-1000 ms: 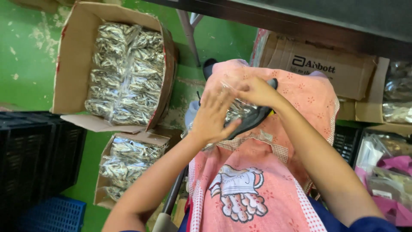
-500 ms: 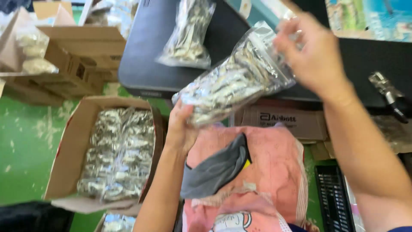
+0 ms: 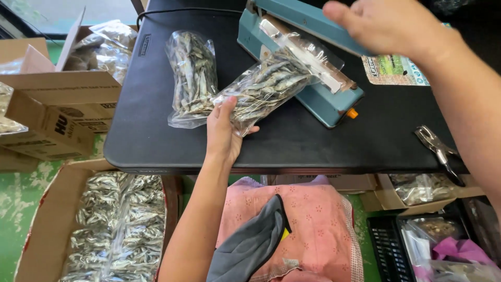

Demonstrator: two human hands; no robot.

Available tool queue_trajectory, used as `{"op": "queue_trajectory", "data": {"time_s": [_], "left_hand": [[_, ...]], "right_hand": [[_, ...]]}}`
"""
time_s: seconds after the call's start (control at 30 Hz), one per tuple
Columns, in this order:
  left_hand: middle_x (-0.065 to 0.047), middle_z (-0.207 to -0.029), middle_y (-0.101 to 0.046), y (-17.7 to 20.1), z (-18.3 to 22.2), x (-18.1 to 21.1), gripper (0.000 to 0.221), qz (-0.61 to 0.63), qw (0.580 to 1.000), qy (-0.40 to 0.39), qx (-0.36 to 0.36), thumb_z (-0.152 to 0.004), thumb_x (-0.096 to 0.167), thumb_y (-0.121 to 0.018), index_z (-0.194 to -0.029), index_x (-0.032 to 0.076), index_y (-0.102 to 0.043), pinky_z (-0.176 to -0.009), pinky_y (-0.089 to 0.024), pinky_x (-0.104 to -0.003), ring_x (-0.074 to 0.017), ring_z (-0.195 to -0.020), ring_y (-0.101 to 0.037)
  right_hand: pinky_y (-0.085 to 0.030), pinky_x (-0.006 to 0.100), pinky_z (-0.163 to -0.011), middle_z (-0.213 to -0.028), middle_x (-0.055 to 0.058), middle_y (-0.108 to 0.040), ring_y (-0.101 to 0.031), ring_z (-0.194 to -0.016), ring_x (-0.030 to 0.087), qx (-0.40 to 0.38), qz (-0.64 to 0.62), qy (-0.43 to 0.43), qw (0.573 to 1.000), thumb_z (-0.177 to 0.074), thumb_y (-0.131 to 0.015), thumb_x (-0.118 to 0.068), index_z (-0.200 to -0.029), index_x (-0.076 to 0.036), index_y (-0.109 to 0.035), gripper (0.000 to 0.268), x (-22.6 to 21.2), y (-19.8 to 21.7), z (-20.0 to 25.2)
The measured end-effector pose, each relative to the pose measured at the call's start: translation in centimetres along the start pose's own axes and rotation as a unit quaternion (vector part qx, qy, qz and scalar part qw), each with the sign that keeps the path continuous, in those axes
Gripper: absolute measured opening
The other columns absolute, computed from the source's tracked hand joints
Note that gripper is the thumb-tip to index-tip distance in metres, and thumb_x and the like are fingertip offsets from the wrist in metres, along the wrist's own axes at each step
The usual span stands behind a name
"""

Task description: The person packages dried fish by placing them into plastic bags, using a heat sealer to close the bags, and organizing the sealed bags into boxes.

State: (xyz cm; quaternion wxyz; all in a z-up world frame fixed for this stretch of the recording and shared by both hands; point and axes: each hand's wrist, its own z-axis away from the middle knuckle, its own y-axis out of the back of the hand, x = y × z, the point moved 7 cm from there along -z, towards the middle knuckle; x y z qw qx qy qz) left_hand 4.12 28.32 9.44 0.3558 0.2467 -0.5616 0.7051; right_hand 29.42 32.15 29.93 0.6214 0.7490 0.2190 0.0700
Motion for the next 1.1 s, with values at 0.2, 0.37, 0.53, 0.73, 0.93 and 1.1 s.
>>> {"op": "queue_trajectory", "data": {"time_s": [0.2,0.37,0.53,0.73,0.93,1.1], "left_hand": [[-0.006,-0.111,-0.052,-0.4,-0.2,0.1,0.057,0.004,1.0,0.01,-0.009,-0.083,0.033,-0.071,-0.127,0.001,-0.055,-0.059,-0.066,-0.045,-0.0182,-0.082,-0.062],[-0.006,-0.119,-0.047,-0.3,-0.7,-0.1,0.054,0.002,1.0,0.007,-0.013,-0.084,0.031,-0.07,-0.125,-0.001,-0.056,-0.058,-0.066,-0.047,-0.0172,-0.074,-0.06],[-0.006,-0.118,-0.046,-0.2,-0.8,-0.1,0.053,0.001,1.0,0.005,-0.018,-0.085,0.032,-0.069,-0.124,-0.001,-0.055,-0.058,-0.066,-0.046,-0.0171,-0.073,-0.059],[-0.005,-0.112,-0.049,0.0,-0.9,-0.1,0.048,0.008,1.0,0.004,-0.009,-0.084,0.031,-0.071,-0.119,0.001,-0.058,-0.055,-0.066,-0.044,-0.0185,-0.076,-0.062],[-0.007,-0.123,-0.049,0.2,-0.9,0.0,0.057,0.003,1.0,0.01,0.003,-0.082,0.032,-0.071,-0.126,-0.001,-0.057,-0.055,-0.066,-0.044,-0.0199,-0.079,-0.063],[-0.007,-0.116,-0.047,0.1,-0.8,0.1,0.054,0.008,1.0,0.008,0.003,-0.083,0.03,-0.07,-0.125,-0.001,-0.057,-0.054,-0.066,-0.043,-0.02,-0.079,-0.061]], "right_hand": [[-0.023,0.046,-0.06,-0.052,0.008,-0.022,-0.025,-0.056,0.028,0.013,0.046,-0.092,0.995,-0.124,-0.046,-0.042,-0.06,-0.004,-0.026,0.078,3.0,-3.4,2.1],[-0.029,0.046,-0.063,-0.054,0.006,-0.034,-0.036,-0.055,0.028,0.045,0.092,-0.046,0.994,-0.129,-0.057,-0.036,-0.058,-0.002,-0.036,0.081,4.1,-5.2,2.9],[-0.03,0.046,-0.065,-0.058,0.006,-0.039,-0.041,-0.057,0.029,0.077,0.127,0.007,0.989,-0.13,-0.061,-0.034,-0.061,-0.002,-0.042,0.079,6.0,-7.0,3.2],[-0.031,0.045,-0.063,-0.063,0.005,-0.044,-0.044,-0.06,0.028,0.09,0.158,0.025,0.983,-0.132,-0.064,-0.032,-0.065,-0.002,-0.05,0.074,6.3,-7.5,3.5],[-0.031,0.043,-0.062,-0.062,0.004,-0.045,-0.043,-0.058,0.026,0.102,0.153,0.032,0.982,-0.131,-0.068,-0.027,-0.065,-0.002,-0.054,0.072,6.1,-7.6,3.6],[-0.034,0.043,-0.063,-0.063,0.004,-0.049,-0.047,-0.061,0.025,0.104,0.156,0.018,0.982,-0.129,-0.068,-0.026,-0.064,-0.002,-0.055,0.07,5.6,-7.8,3.9]]}}
